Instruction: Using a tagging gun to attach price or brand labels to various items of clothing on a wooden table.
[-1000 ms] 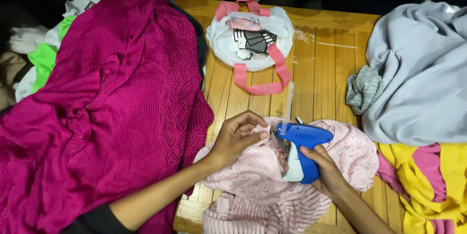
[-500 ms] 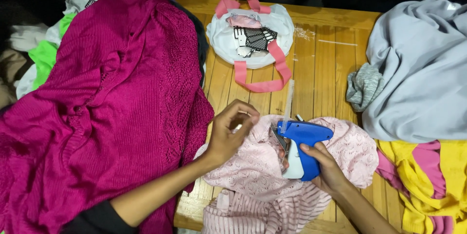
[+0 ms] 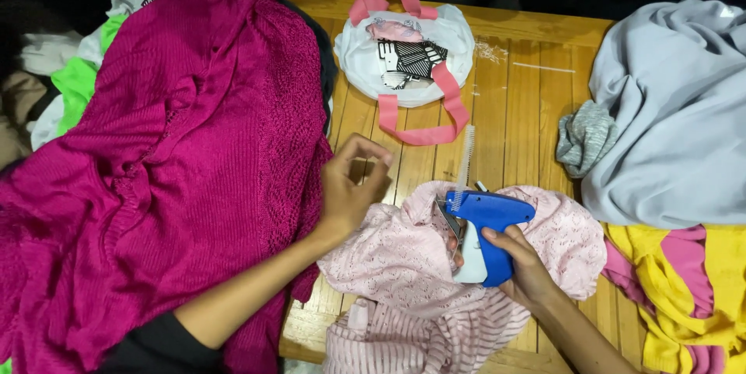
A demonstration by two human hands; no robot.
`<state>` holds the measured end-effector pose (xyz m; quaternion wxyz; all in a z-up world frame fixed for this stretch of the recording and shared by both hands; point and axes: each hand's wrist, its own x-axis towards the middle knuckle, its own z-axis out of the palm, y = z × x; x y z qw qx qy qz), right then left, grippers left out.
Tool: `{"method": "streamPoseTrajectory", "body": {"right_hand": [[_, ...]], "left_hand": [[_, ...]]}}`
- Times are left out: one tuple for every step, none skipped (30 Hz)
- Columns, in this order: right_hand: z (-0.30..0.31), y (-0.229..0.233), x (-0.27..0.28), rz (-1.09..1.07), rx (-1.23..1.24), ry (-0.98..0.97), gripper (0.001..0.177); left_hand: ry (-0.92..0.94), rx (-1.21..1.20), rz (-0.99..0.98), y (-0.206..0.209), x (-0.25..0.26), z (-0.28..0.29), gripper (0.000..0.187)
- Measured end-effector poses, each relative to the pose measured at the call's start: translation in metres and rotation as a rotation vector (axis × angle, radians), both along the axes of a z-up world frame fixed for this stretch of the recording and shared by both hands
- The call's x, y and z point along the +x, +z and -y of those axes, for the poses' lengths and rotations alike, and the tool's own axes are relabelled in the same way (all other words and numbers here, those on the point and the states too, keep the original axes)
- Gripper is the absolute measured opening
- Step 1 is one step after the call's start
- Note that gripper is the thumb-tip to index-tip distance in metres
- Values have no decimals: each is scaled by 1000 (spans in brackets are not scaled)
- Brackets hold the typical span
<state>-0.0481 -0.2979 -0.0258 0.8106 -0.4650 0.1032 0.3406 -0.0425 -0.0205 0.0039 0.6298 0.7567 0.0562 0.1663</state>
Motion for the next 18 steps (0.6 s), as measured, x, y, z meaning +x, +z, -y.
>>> {"method": "streamPoseTrajectory", "body": {"right_hand": [[-1, 2, 0, 0, -1, 0, 48], [-2, 4, -1, 20, 50, 25, 49], [-2, 6, -1, 40, 99, 49, 49], [-2, 4, 0, 41, 99, 49, 49], [-1, 2, 0, 45, 85, 41, 50], [0, 1, 0, 49, 71, 34, 50], [0, 1, 0, 48, 71, 33, 50], [0, 2, 0, 38, 65, 31, 51], [-1, 3, 1, 27, 61, 30, 51], [0, 2, 1, 26, 63, 30, 51], [0, 0, 0, 19, 40, 23, 51], [1, -1, 0, 12, 18, 15, 50], [0, 0, 0, 12, 17, 14, 50], [0, 1, 0, 27, 37, 28, 50], [0, 1, 1, 43, 57, 43, 49], [0, 2, 1, 44, 56, 43, 49], [-1, 2, 1, 46, 61, 43, 49], [-1, 2, 0, 48, 67, 43, 50]], "left_hand": [[0, -1, 0, -2, 0, 0, 11], [-44, 78, 17, -4, 0, 0, 8], [-89, 156, 33, -6, -1, 1, 6], [-89, 155, 34, -5, 0, 0, 6], [-118, 251, 91, -3, 1, -1, 5], [-147, 347, 149, -2, 1, -2, 11], [-147, 347, 148, -1, 2, -2, 11], [-140, 433, 203, 0, 2, -2, 9], [-132, 521, 256, 1, 3, -3, 10], [-132, 522, 255, 2, 2, -2, 10], [-81, 540, 228, 3, 2, -1, 8], [-30, 557, 201, 3, 1, 1, 13], [-31, 556, 201, 4, -1, 4, 13], [-109, 405, 198, 5, -3, 6, 41], [-185, 253, 195, 5, -5, 9, 75], [-185, 253, 197, 14, -8, 11, 75], [-243, 210, 39, 23, -11, 13, 49], [-303, 167, -118, 31, -14, 15, 36]]}}
